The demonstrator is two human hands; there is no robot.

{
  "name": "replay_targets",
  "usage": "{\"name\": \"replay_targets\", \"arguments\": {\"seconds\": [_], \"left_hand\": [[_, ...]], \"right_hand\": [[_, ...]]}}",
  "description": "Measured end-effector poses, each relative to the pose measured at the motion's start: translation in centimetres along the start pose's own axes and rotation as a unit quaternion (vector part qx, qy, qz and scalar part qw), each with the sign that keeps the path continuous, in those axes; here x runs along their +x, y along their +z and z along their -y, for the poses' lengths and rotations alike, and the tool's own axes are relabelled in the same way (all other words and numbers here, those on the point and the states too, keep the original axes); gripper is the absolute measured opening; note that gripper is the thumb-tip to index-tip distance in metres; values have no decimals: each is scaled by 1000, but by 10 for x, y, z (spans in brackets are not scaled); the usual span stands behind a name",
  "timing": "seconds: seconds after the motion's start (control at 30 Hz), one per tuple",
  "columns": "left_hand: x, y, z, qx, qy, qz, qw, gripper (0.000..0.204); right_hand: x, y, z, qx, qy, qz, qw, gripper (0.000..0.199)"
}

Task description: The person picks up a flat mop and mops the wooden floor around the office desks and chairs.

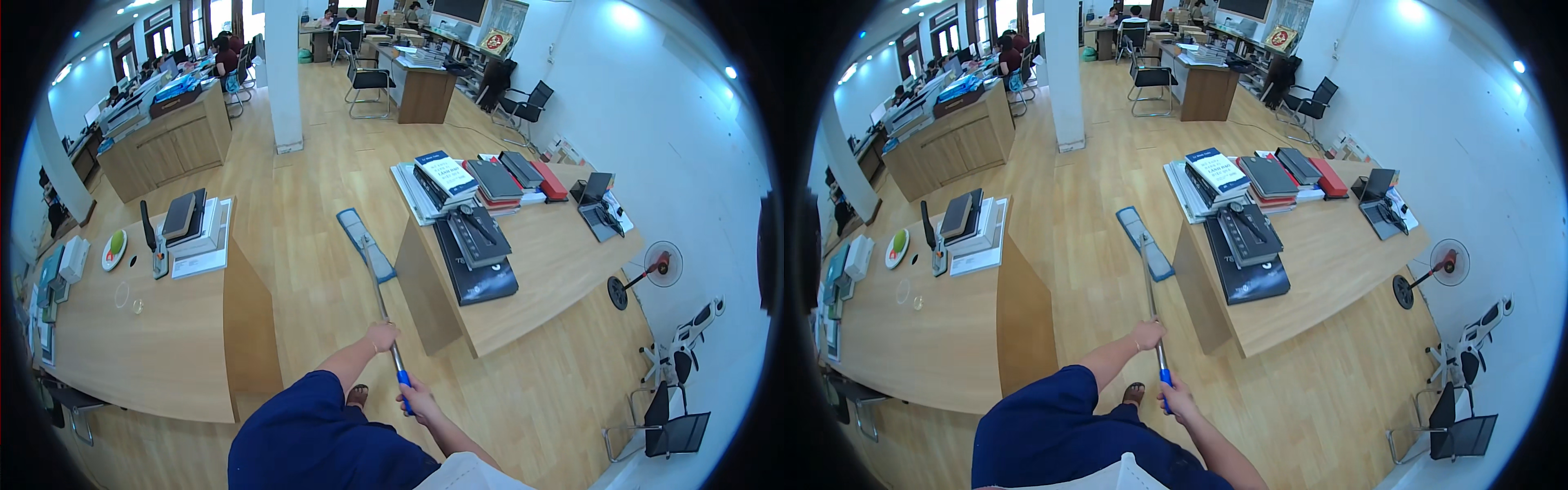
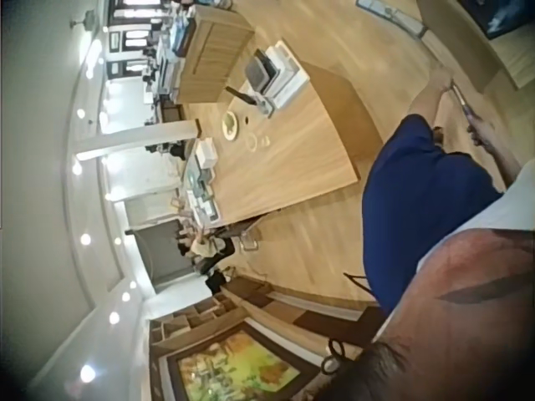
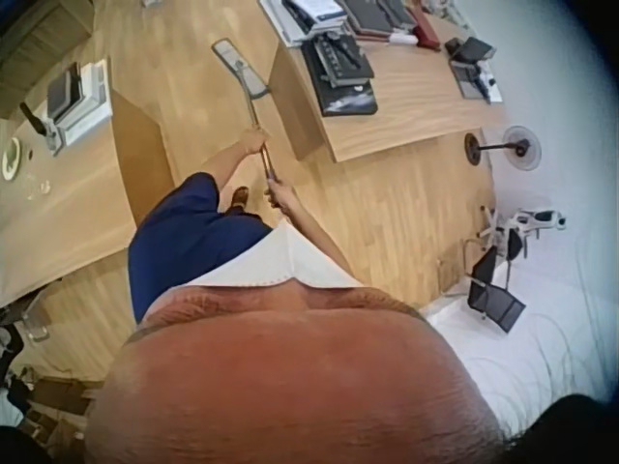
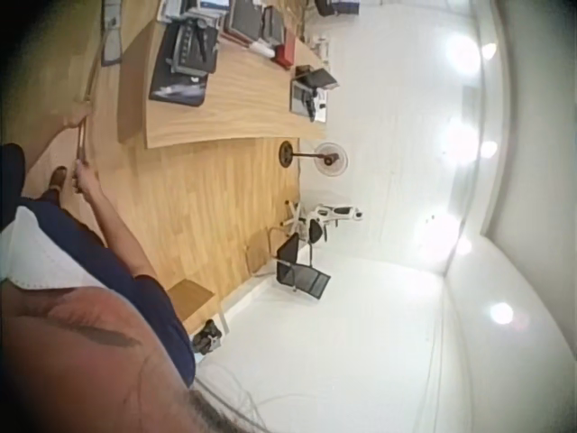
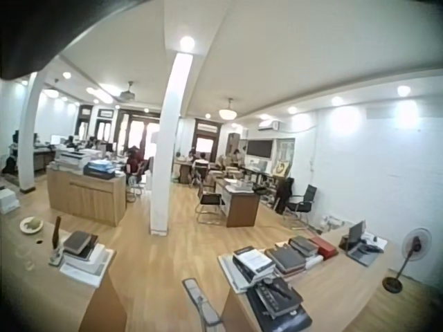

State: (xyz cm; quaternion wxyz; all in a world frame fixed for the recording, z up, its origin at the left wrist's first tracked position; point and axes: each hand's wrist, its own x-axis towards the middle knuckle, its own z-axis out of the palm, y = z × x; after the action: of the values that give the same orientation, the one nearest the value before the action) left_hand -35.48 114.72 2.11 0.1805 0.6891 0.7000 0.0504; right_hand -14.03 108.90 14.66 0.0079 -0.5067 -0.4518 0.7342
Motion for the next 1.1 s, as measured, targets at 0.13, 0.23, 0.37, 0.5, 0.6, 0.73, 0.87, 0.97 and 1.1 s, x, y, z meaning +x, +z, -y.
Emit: {"name": "replay_targets", "arguments": {"seconds": [0.13, 0.23, 0.37, 0.5, 0.6, 0.73, 0.87, 0.97, 1.1], "left_hand": [[18, -14, 40, 26, -60, 27, 997, 13], [14, -8, 39, 28, -70, 11, 997, 14], [-12, 31, 2, 32, -47, -49, 997, 14], [-57, 55, -55, 13, 7, -57, 998, 11], [-94, 65, -117, 61, 123, -45, 990, 9], [-144, 79, -218, -72, 240, 74, 965, 13], [-180, 91, -324, -121, 372, 209, 896, 28], [-209, 79, -394, -143, 439, 285, 840, 30], [-232, 84, -432, -206, 455, 296, 814, 29]], "right_hand": [[51, 15, 17, -66, -23, 10, 998, 44], [48, 9, 13, -62, -32, -21, 997, 45], [12, -12, -15, -118, 3, -26, 993, 52], [-65, -46, -54, -151, -14, -22, 988, 56], [-140, -73, -91, -194, -23, -49, 979, 55], [-263, -112, -149, -212, -37, -99, 971, 50], [-399, -132, -173, -208, -1, -191, 959, 42], [-477, -154, -203, -271, -31, -240, 932, 42], [-525, -177, -249, -177, -67, -275, 943, 48]]}}
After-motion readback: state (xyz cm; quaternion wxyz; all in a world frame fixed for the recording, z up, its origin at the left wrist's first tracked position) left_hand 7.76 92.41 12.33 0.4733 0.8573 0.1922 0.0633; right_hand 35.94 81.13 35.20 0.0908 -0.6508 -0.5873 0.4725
